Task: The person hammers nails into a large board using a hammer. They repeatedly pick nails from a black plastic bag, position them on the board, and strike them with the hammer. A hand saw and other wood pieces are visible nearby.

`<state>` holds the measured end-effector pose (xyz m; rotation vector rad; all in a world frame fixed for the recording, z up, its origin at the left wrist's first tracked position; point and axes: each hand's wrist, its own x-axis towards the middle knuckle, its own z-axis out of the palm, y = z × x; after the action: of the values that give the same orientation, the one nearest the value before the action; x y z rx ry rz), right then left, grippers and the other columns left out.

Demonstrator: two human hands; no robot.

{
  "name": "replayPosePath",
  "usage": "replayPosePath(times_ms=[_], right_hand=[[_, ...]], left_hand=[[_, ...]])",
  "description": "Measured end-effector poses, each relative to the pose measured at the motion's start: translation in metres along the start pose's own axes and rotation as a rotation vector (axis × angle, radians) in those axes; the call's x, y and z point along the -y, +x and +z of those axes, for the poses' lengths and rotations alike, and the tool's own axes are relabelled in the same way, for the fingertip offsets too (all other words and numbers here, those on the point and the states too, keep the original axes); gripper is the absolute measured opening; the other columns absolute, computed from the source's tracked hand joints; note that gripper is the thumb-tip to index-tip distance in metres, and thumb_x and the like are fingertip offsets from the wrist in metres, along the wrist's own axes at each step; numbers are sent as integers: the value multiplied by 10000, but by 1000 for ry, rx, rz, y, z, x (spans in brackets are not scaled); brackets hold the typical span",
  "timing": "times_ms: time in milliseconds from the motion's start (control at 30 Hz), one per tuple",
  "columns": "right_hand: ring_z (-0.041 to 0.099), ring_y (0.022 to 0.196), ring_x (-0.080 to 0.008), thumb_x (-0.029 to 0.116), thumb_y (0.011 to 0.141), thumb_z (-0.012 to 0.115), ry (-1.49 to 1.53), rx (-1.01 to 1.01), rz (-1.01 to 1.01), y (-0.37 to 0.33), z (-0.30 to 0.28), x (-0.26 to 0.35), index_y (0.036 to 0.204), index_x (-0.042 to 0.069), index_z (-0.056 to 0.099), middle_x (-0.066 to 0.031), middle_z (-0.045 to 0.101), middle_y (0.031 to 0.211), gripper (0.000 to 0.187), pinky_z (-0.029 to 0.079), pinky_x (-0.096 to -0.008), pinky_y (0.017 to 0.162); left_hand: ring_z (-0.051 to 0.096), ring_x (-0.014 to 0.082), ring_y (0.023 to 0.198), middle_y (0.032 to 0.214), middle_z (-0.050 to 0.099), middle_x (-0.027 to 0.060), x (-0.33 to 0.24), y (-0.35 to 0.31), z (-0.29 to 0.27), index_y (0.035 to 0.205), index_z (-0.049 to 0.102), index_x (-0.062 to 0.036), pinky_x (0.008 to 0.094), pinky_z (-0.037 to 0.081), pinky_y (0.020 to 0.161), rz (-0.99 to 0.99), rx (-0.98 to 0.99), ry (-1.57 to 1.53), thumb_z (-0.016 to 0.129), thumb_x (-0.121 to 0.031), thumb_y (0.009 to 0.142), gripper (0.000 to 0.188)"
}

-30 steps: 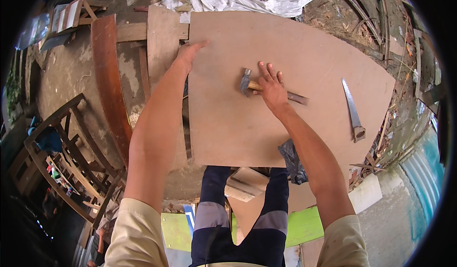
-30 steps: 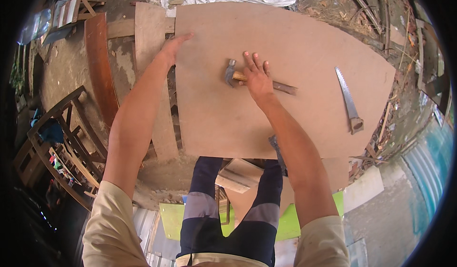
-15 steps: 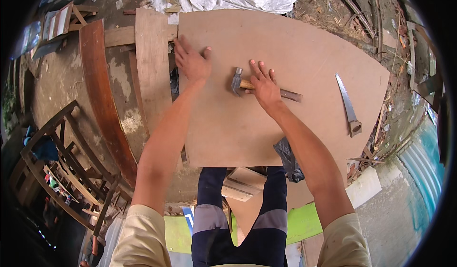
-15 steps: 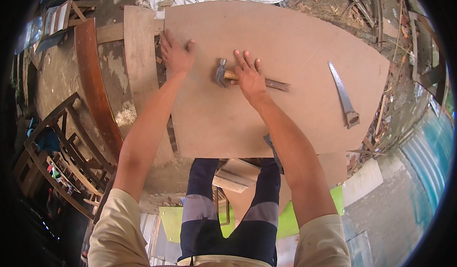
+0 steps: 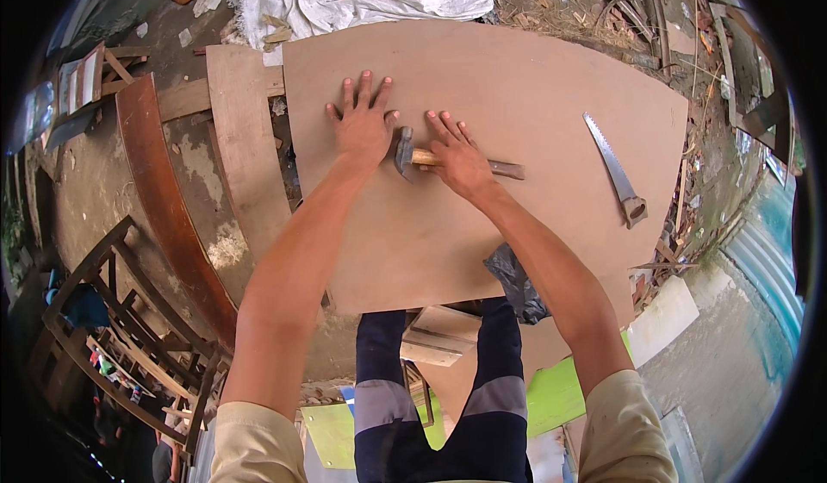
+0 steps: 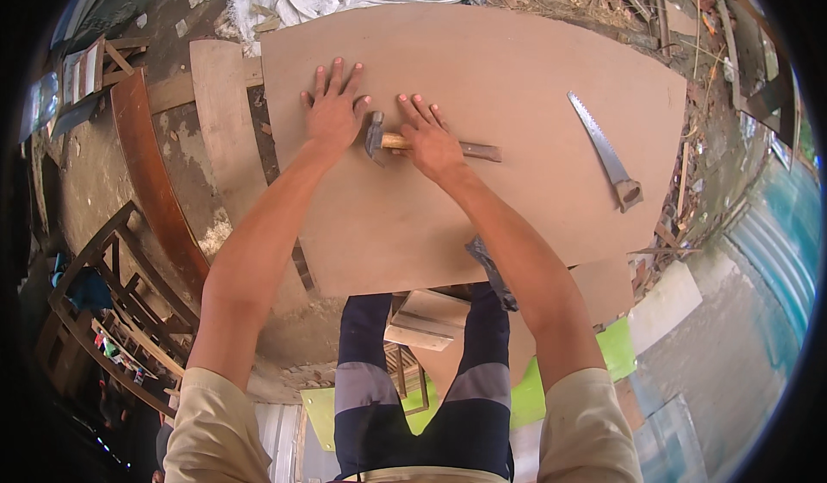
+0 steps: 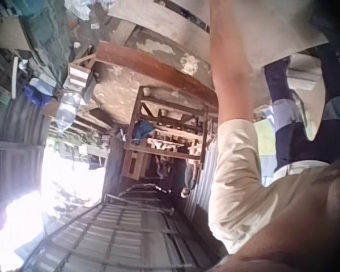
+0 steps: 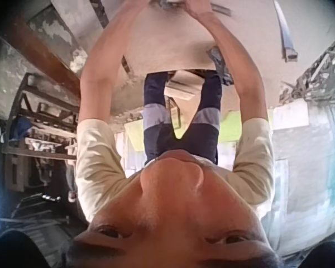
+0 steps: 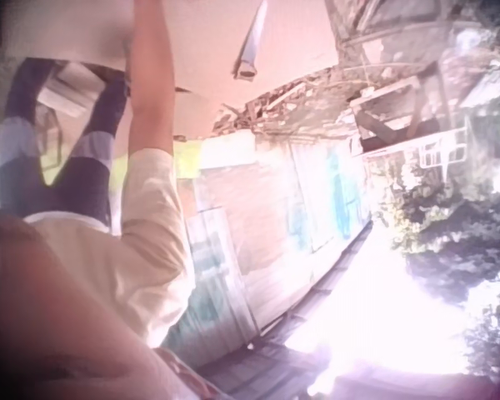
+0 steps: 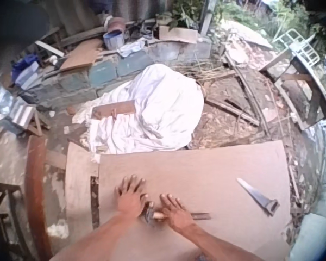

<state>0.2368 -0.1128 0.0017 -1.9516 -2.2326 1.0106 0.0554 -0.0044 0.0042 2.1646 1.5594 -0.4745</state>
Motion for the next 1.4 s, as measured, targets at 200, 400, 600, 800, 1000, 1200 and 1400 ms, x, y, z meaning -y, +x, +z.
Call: replayPosePath(times_ms=[200,400,600,800,1000,1200,1400], right_hand=[[201,1542,-360,319,872,764,-124,-53,89,19,-28,-38,1032,84,680,-100,225,1676,297,249,-603,1223],[229,1532,-377,315,829,802,-116,-61,122,29,-30,-31,974,71,678,-99,229,1676,310,304,-651,1178],[254,1523,-380,360,828,797,-131,-108,84,26,-27,-38,990,73,685,-108,256,1666,348,327,-667,1157],[267,1527,-299,379,888,744,-189,66,16,14,-45,-57,1075,79,677,-53,229,1680,359,353,-595,1169],[526,1340,-330,389,963,649,86,-128,384,-109,-47,-124,1073,73,659,-117,499,1516,335,517,-464,1012],[664,864,-441,397,939,683,235,-236,730,-280,-25,-161,1055,65,659,-213,697,868,353,516,-527,734],[637,758,-435,378,933,710,428,-223,825,-353,17,-158,1009,30,641,-232,646,793,363,485,-487,673]], left_hand=[[86,440,1548,1709,84,92,-4,-1,3,1608,205,-409,744,220,1144,50,1,68,427,-416,1068,583],[44,488,1539,1708,51,132,-13,-5,-1,1601,199,-442,790,190,1116,24,28,62,414,-425,1066,577],[45,500,1537,1708,50,145,-12,-5,13,1604,195,-442,812,170,1095,41,-51,70,422,-457,1056,594],[-11,475,1548,1716,15,117,-6,-4,33,1623,148,-401,790,88,1126,8,-123,10,343,-522,1059,609],[-58,526,1528,1694,-23,224,-84,-85,99,1647,119,-256,794,-13,1113,51,-141,-66,365,-589,1029,744],[-247,515,1490,1658,-227,233,-159,-153,135,1644,-33,-236,790,-89,1094,-32,208,-154,401,-677,983,906],[-398,507,1416,1578,-401,235,-197,-138,125,1596,-220,-213,791,-118,1077,-294,387,-348,479,-711,936,1083]])
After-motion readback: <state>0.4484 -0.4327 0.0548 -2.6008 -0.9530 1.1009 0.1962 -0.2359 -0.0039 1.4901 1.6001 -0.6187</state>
